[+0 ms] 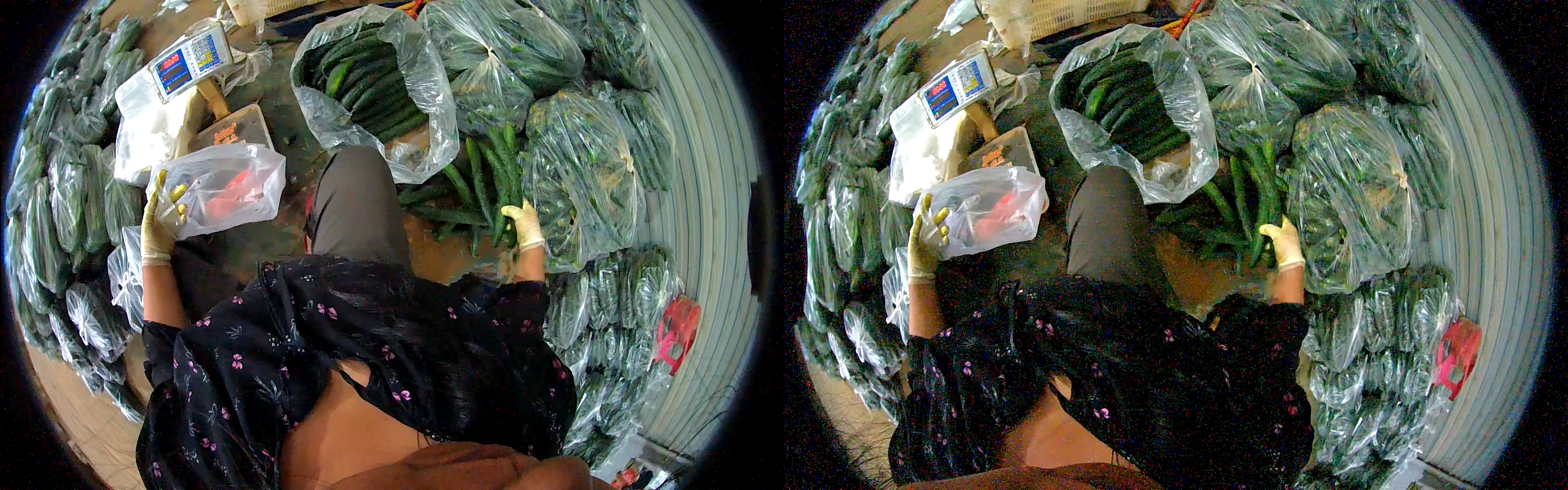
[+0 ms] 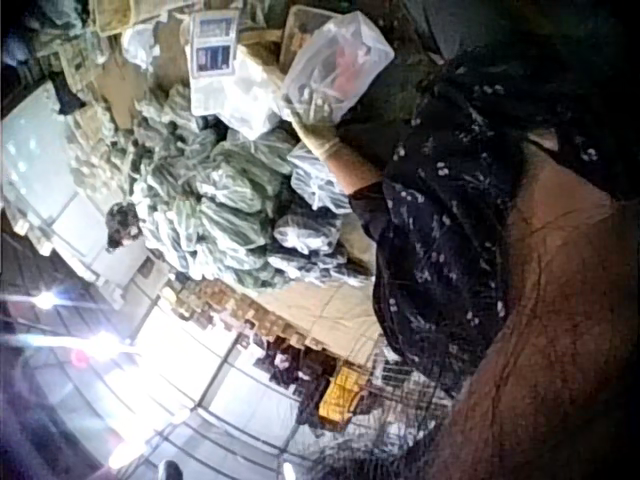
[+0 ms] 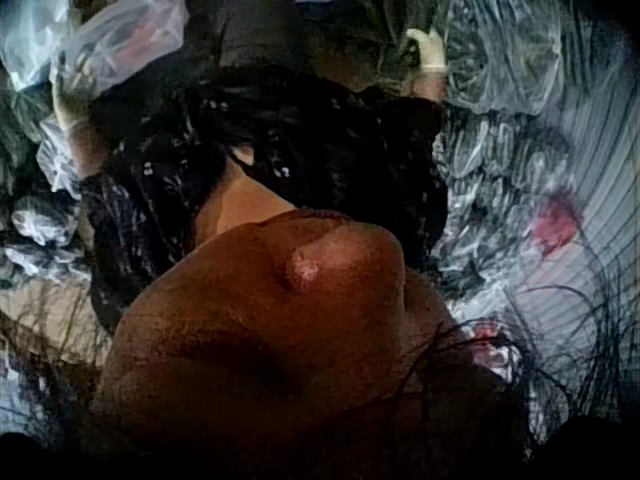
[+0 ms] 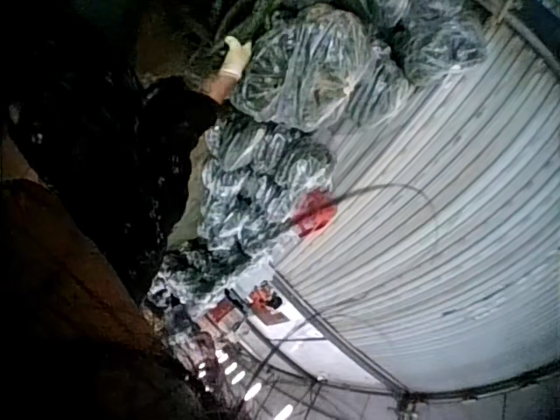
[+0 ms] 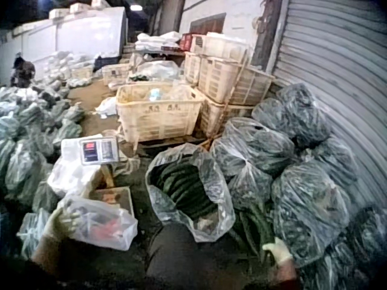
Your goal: The person sorts cucumbers from large bags, weighs them on a digital scale inside smaller plastic bags, and ties the bags.
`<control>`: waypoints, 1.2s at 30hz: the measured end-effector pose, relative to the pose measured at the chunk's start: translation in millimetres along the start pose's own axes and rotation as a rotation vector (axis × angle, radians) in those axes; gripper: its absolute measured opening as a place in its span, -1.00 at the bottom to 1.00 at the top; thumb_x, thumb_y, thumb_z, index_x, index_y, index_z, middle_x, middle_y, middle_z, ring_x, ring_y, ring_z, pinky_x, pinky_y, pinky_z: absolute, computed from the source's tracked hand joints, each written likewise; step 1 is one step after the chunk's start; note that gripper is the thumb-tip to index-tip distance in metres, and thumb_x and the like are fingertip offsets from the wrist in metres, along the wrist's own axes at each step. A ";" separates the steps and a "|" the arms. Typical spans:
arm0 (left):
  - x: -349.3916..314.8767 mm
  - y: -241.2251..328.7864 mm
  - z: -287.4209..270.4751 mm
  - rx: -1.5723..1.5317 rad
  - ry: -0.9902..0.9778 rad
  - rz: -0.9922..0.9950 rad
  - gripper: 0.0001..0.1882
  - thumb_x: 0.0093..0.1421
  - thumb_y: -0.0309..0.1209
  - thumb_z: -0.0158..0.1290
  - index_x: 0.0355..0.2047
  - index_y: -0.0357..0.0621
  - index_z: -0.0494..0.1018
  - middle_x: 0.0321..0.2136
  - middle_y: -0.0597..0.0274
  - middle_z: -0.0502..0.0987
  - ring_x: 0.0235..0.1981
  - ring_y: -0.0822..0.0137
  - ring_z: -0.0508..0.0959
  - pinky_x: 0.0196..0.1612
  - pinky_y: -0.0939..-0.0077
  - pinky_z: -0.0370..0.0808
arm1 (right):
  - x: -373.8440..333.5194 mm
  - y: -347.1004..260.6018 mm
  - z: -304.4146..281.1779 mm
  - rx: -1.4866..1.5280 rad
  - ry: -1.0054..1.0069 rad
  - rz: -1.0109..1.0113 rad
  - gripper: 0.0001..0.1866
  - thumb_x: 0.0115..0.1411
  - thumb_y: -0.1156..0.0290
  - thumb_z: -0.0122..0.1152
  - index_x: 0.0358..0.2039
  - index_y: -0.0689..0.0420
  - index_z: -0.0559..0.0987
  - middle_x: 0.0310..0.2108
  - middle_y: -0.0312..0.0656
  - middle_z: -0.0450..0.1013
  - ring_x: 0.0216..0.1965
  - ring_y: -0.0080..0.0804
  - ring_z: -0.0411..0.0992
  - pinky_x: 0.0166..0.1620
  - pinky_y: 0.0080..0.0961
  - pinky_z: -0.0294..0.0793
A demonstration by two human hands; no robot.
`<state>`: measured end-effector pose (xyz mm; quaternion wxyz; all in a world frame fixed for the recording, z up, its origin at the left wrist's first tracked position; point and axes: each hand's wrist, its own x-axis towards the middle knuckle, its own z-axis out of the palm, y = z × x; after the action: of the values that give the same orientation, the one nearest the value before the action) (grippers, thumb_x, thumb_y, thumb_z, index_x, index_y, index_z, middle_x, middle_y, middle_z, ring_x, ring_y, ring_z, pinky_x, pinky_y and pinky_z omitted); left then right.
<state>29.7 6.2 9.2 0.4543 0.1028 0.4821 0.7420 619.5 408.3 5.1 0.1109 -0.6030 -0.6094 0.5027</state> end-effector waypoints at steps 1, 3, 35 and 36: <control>-0.2 0.6 4.6 0.018 0.015 0.005 -0.41 0.19 -0.09 -0.11 0.19 0.09 0.04 -0.19 0.03 0.45 -0.48 0.34 0.49 -0.46 0.57 0.50 | -2.0 -12.3 -5.6 -0.291 0.082 0.085 -0.40 -0.12 0.40 0.11 0.04 0.15 0.36 -0.30 -0.09 0.48 -0.38 -0.29 0.47 -0.31 -0.45 0.48; 1.4 2.4 12.6 0.054 0.042 0.017 -0.41 0.19 -0.08 -0.11 0.19 0.07 0.07 -0.22 0.06 0.47 -0.49 0.38 0.47 -0.43 0.61 0.44 | 26.5 36.6 -5.3 -0.837 0.512 -0.170 -0.39 -0.12 0.37 0.12 0.05 0.07 0.36 -0.31 -0.03 0.49 -0.29 -0.12 0.47 -0.20 -0.35 0.44; -9.0 4.7 -0.1 0.040 0.079 -0.027 -0.35 0.17 -0.05 -0.11 0.22 0.06 0.01 -0.19 0.03 0.47 -0.46 0.36 0.48 -0.37 0.56 0.43 | 167.0 -7.8 331.3 -0.537 -0.712 -0.642 -0.61 0.20 0.17 -0.08 -0.07 0.14 0.43 -0.09 -0.21 0.40 -0.09 -0.40 0.32 0.03 -0.46 0.22; -4.3 4.3 1.1 0.043 0.060 -0.026 -0.35 0.17 -0.05 -0.11 0.22 0.06 0.00 -0.19 0.03 0.47 -0.46 0.36 0.48 -0.37 0.56 0.43 | 165.6 -9.1 326.9 -0.452 -0.691 -0.581 -0.62 0.19 0.18 -0.05 -0.09 0.13 0.44 -0.11 -0.21 0.41 -0.11 -0.40 0.33 0.01 -0.46 0.24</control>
<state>30.3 3.0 14.5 0.4471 0.0838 0.5127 0.7282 330.4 394.1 -219.8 -0.0952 -0.2159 -0.8469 0.4766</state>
